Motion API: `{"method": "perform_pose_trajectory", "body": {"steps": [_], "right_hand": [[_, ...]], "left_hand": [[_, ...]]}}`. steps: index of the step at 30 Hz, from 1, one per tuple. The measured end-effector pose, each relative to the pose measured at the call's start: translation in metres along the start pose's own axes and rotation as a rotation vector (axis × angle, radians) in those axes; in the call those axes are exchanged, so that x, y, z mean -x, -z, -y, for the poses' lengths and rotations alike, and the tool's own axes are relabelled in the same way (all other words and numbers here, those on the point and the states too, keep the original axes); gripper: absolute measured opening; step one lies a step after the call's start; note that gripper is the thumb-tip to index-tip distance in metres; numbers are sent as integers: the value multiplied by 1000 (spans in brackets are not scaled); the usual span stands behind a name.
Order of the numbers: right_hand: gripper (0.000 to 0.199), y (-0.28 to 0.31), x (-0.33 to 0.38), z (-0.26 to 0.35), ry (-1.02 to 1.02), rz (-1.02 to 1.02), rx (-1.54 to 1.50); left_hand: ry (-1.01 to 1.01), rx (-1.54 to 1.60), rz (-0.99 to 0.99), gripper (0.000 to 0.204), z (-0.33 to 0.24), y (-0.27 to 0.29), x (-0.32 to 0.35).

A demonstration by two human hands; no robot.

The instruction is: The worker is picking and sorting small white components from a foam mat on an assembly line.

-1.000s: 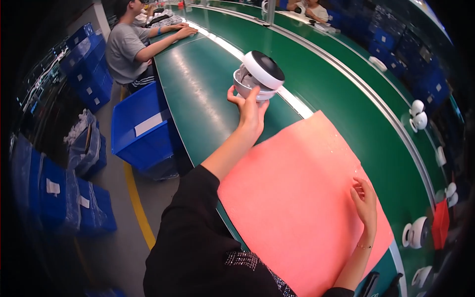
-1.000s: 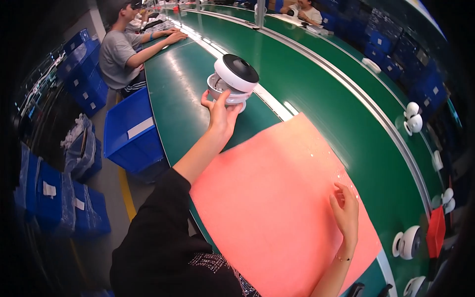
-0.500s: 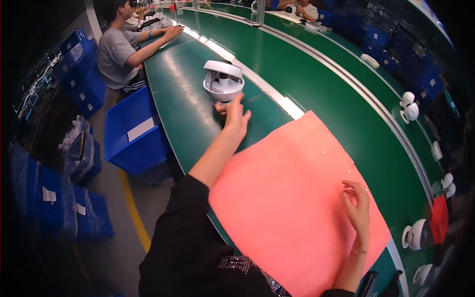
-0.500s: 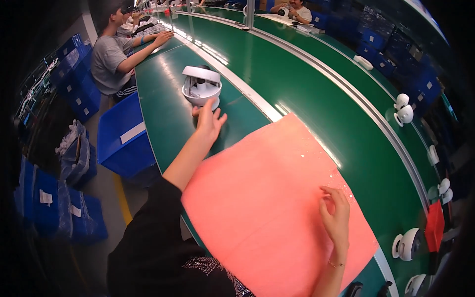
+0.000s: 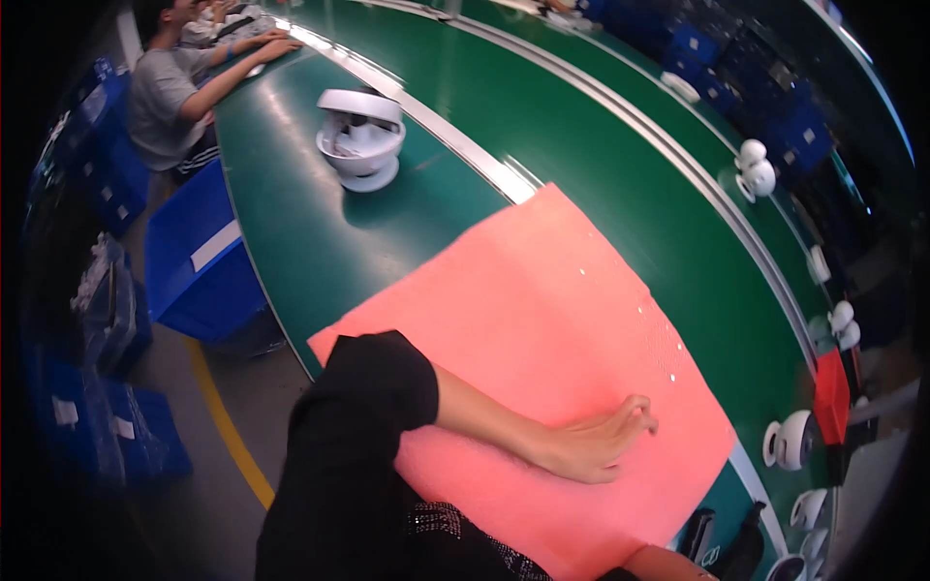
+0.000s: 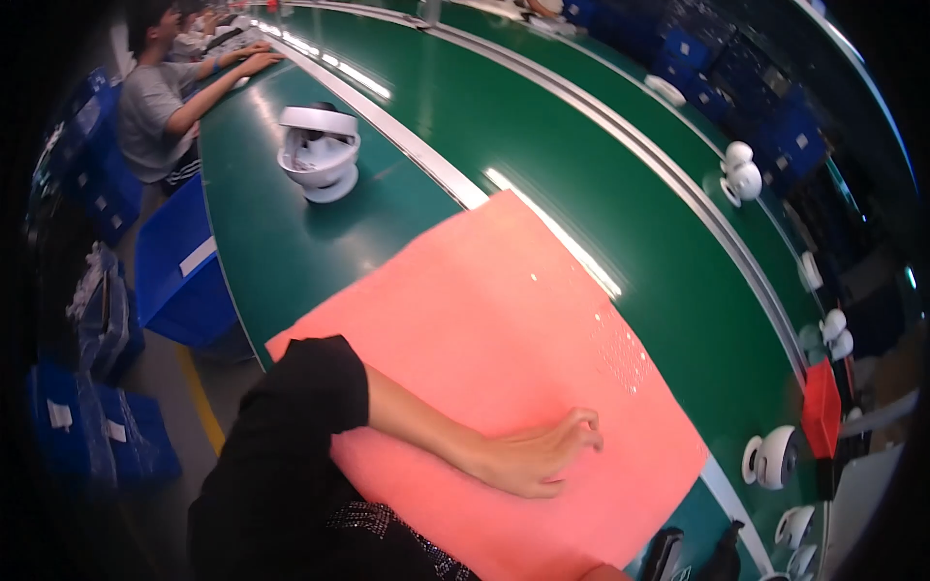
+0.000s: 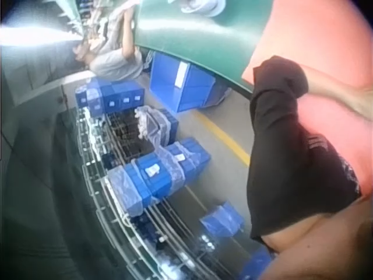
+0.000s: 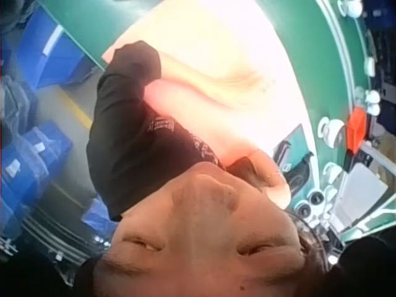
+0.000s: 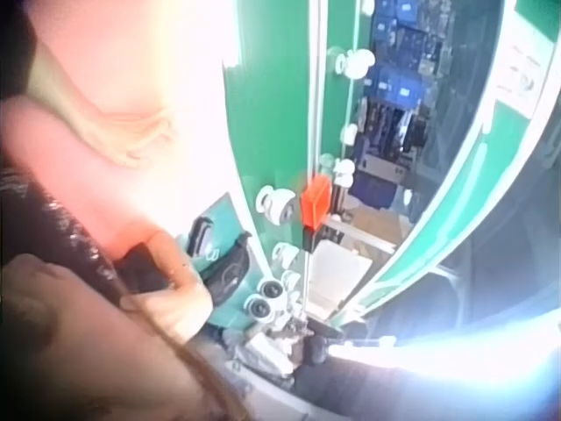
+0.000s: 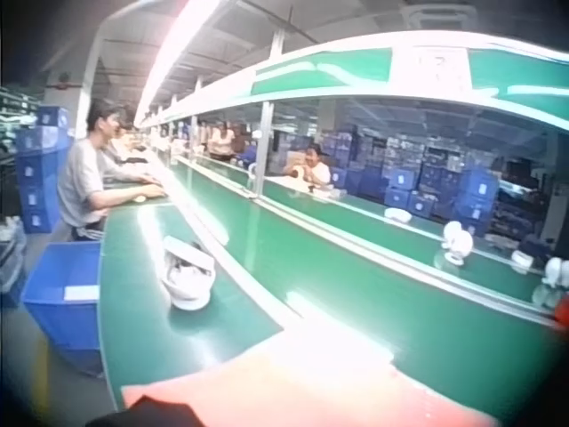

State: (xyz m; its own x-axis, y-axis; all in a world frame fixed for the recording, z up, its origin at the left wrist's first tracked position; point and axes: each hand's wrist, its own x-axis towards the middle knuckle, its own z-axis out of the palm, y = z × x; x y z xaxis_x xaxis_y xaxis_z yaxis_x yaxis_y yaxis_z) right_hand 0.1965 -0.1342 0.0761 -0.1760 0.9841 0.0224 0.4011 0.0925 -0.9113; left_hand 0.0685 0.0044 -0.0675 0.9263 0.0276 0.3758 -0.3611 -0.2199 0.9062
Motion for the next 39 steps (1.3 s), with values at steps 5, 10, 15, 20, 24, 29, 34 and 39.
{"method": "perform_pose_trajectory", "body": {"steps": [5, 10, 15, 20, 24, 29, 34, 39], "right_hand": [[22, -13, 37, 5, -113, 8, -75], [22, -16, 45, 6, -122, 37, -103], [21, -21, 46, 9, -95, 73, -121], [21, -24, 44, 13, -60, 102, -122], [21, -26, 43, 15, -32, 127, -124], [21, -26, 39, 17, 2, 162, -127], [20, -27, 37, 16, 33, 194, -133], [20, -28, 36, 16, 65, 224, -139]], "left_hand": [[-407, -263, 145, 56, -2, 7, 3], [-67, -197, 250, 54, -8, 9, -4], [-269, -239, 111, 53, 0, 2, -3], [-203, -228, 187, 52, 0, 3, -4], [-239, -215, 165, 52, 3, 2, -5], [-206, -205, 181, 51, 6, 4, -7], [-225, -207, 177, 49, 8, 4, -9], [-230, -219, 174, 49, 12, 4, -10]]}}
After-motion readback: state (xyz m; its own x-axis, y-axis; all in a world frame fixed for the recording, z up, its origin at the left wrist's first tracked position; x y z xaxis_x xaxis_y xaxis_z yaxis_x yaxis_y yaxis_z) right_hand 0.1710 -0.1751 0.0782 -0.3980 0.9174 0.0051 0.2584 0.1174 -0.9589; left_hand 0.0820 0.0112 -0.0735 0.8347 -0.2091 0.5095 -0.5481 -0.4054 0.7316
